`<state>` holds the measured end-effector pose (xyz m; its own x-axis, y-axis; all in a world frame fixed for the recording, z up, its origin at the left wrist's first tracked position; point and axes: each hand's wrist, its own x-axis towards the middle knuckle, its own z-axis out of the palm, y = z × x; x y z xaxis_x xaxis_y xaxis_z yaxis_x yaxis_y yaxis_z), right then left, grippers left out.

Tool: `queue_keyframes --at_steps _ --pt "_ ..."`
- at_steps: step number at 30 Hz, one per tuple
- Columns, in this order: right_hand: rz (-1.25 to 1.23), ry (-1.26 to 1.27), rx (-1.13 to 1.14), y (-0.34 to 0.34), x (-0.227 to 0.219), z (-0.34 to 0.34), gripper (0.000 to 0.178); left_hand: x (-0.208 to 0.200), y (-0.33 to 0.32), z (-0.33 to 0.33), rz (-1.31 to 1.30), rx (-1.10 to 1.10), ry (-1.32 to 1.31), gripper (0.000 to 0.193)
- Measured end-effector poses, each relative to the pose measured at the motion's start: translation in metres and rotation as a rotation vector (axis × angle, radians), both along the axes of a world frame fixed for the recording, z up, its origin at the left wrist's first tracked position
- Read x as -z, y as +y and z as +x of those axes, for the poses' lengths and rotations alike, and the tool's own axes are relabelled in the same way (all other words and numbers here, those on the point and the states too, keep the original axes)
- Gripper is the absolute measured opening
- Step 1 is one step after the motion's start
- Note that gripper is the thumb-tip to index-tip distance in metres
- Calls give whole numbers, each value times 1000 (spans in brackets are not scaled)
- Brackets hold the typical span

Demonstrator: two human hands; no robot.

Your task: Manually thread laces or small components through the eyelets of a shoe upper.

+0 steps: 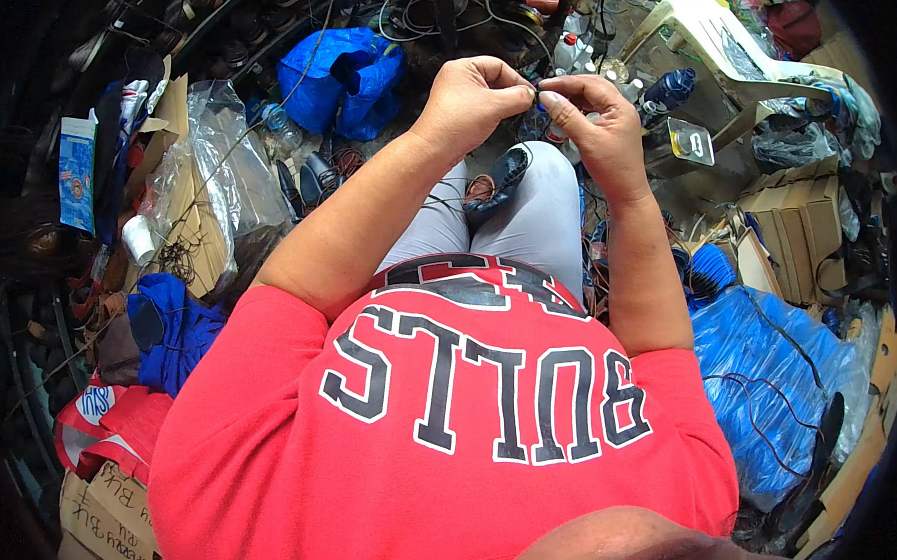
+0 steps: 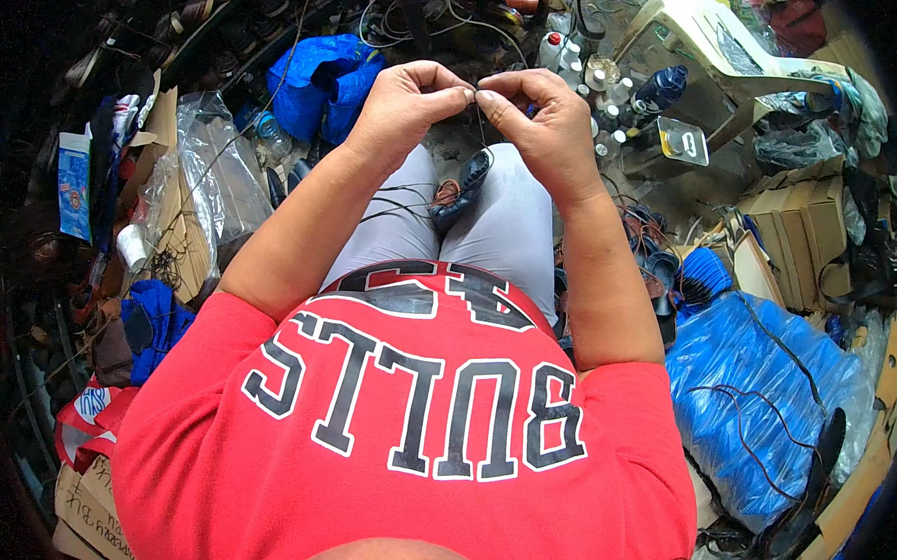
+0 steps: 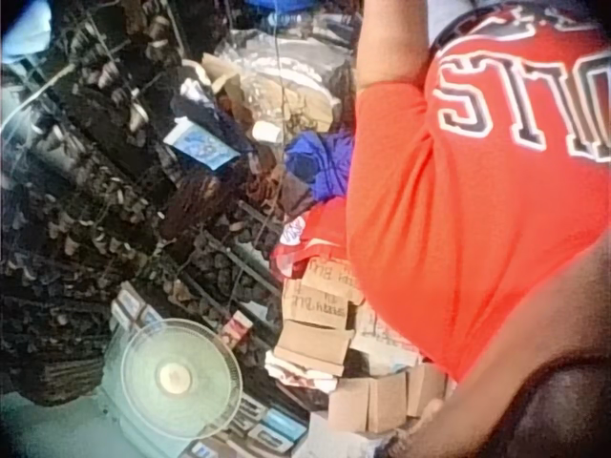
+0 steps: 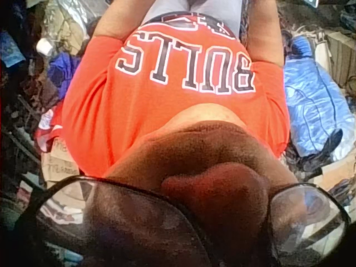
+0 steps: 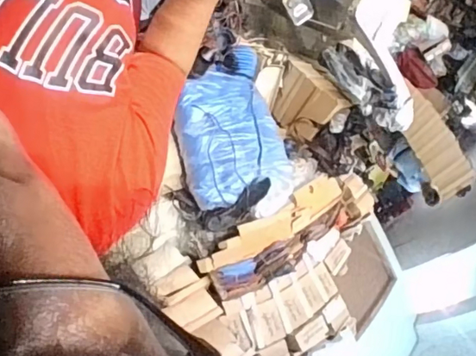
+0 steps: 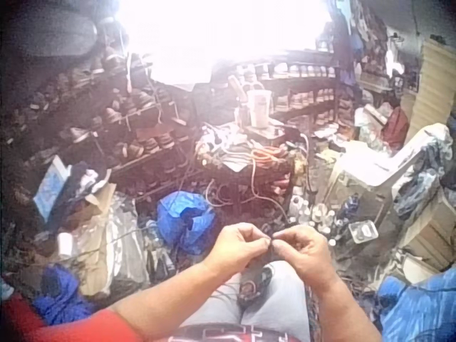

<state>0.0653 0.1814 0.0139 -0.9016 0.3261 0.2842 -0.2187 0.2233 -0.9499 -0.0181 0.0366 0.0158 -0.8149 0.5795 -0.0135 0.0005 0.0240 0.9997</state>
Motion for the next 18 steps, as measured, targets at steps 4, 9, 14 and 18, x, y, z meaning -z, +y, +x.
queue_keyframes --at_steps 4,9,14,18 --pt "248 17 24 -2 -7 0 14 -2 1 2 -60 -13 92 6" --pt "769 181 154 -7 -8 -5 9 -2 2 4 -229 -76 466 6" --pt "67 -21 78 -4 11 -4 12 6 5 -1 -135 -53 169 8" --pt "-479 -262 -316 1 27 6 19 5 4 -3 184 3 -195 9"
